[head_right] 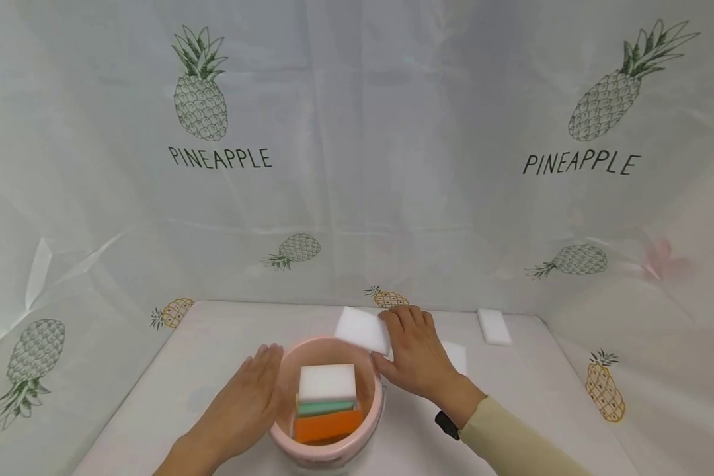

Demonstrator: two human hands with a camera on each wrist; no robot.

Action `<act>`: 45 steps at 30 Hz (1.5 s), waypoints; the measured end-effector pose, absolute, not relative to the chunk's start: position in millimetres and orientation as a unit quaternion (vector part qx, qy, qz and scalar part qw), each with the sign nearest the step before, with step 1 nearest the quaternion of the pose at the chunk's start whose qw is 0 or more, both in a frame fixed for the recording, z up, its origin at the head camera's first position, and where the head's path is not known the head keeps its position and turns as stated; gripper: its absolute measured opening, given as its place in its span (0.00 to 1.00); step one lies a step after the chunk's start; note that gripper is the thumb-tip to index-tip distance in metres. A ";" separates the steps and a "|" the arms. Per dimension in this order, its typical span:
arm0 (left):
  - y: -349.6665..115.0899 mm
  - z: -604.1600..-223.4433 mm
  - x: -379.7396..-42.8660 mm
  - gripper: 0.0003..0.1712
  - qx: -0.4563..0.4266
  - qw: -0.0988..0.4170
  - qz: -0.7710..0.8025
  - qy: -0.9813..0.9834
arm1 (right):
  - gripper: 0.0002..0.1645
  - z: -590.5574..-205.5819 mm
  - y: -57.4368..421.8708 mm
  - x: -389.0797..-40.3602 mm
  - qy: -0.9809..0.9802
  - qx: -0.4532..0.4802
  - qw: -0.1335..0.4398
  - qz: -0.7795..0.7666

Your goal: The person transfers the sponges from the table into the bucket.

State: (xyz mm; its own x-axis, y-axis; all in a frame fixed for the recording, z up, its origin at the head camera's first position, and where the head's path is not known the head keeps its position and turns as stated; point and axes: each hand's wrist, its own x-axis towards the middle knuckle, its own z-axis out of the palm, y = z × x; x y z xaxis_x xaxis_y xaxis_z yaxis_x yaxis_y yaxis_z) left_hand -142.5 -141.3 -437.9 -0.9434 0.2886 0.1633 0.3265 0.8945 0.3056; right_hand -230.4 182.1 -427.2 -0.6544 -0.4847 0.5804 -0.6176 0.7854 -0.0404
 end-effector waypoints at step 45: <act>-141.3 -441.5 -142.2 0.36 -0.152 0.051 -0.170 -0.972 | 0.38 -425.5 127.7 -209.8 -0.915 0.379 0.128 0.042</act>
